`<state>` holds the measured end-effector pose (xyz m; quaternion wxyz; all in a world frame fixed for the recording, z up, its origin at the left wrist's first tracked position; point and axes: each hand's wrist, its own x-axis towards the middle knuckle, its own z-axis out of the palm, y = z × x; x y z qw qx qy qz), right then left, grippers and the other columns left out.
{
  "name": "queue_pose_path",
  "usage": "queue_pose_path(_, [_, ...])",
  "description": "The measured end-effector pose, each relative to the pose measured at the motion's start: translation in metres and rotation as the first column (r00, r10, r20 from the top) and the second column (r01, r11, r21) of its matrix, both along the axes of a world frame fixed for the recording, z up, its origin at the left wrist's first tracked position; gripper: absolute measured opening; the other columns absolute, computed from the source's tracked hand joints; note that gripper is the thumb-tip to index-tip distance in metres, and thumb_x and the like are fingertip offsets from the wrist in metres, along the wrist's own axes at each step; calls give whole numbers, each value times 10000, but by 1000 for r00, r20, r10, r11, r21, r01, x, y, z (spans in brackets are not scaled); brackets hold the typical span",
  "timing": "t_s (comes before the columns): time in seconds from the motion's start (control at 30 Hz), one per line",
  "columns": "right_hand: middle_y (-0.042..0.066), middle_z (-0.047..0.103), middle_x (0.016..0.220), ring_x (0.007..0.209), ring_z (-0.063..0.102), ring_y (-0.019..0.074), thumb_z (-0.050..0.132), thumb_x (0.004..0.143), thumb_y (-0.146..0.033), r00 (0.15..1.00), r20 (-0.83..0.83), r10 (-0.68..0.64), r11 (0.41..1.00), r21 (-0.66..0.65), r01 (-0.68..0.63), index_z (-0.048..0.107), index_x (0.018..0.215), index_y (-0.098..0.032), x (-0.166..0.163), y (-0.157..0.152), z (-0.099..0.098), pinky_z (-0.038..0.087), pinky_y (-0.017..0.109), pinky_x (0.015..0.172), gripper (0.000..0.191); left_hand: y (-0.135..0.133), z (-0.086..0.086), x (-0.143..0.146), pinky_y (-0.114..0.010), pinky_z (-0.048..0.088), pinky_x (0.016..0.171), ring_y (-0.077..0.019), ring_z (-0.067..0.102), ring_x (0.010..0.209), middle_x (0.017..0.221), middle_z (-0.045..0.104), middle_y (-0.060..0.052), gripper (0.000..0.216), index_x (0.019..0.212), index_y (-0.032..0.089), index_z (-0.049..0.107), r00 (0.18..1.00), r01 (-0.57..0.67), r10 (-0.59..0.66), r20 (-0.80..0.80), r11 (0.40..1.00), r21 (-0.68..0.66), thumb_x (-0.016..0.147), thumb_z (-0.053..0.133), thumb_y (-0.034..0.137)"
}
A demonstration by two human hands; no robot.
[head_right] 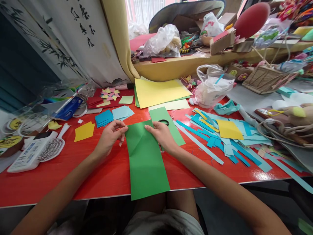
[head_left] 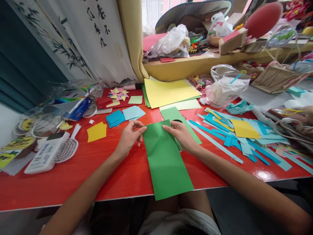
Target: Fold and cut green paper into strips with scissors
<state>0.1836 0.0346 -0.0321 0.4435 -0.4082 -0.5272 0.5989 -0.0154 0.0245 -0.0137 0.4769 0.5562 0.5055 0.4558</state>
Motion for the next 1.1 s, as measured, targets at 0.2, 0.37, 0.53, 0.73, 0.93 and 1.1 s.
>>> queue_pose_path(0.2, [-3, 594, 657, 525, 546, 121, 666, 730, -444, 1000, -27, 10, 997, -70, -12, 532, 706, -181, -2, -1, 0, 424, 236, 471, 296, 1, -2, 0, -181, 347, 316, -65, 461, 412, 615, 483, 59, 300, 756, 200, 416, 997, 6, -9, -79, 999, -31, 754, 627, 412])
queue_pose_path(0.37, [-18, 571, 610, 479, 513, 109, 688, 701, -442, 999, -31, 24, 994, -101, -27, 505, 683, -190, -4, -4, 2, 384, 229, 430, 312, -1, -1, -1, -159, 292, 368, -28, 381, 410, 599, 411, 72, 338, 704, 192, 389, 975, 110, -113, -191, 994, -27, 764, 612, 439])
queue_pose_path(0.53, [0, 595, 667, 537, 539, 123, 676, 714, -441, 1000, 10, 20, 998, -61, -19, 528, 732, -187, -6, -6, 1, 407, 240, 470, 294, -2, 4, 0, -165, 255, 396, -34, 345, 480, 680, 427, 49, 278, 736, 186, 442, 967, 130, -133, -216, 991, -30, 769, 605, 408])
queue_pose_path(0.73, [-21, 518, 627, 505, 456, 103, 629, 754, -469, 995, 103, 4, 1000, 18, -6, 491, 718, -193, -4, -5, -1, 331, 225, 445, 310, -2, 9, -1, -181, 264, 445, -53, 345, 535, 684, 422, 37, 250, 709, 178, 455, 961, 147, -151, -232, 989, -36, 766, 601, 373])
queue_pose_path(0.93, [-57, 310, 565, 504, 297, 81, 603, 789, -425, 959, 255, -123, 969, 239, 61, 387, 637, -194, -2, -5, 1, 229, 223, 450, 351, -1, 11, -5, -179, 238, 395, -36, 299, 464, 664, 397, 59, 300, 739, 195, 420, 936, 208, -236, -261, 969, -130, 746, 625, 414])
queue_pose_path(1.1, [-63, 261, 559, 513, 246, 82, 572, 829, -337, 888, 397, -230, 874, 486, 9, 363, 628, -194, 0, -6, 6, 227, 237, 490, 323, -5, 10, -2, -188, 313, 459, -58, 396, 532, 696, 459, 43, 298, 754, 191, 438, 923, 266, -282, -263, 959, -95, 753, 615, 431])
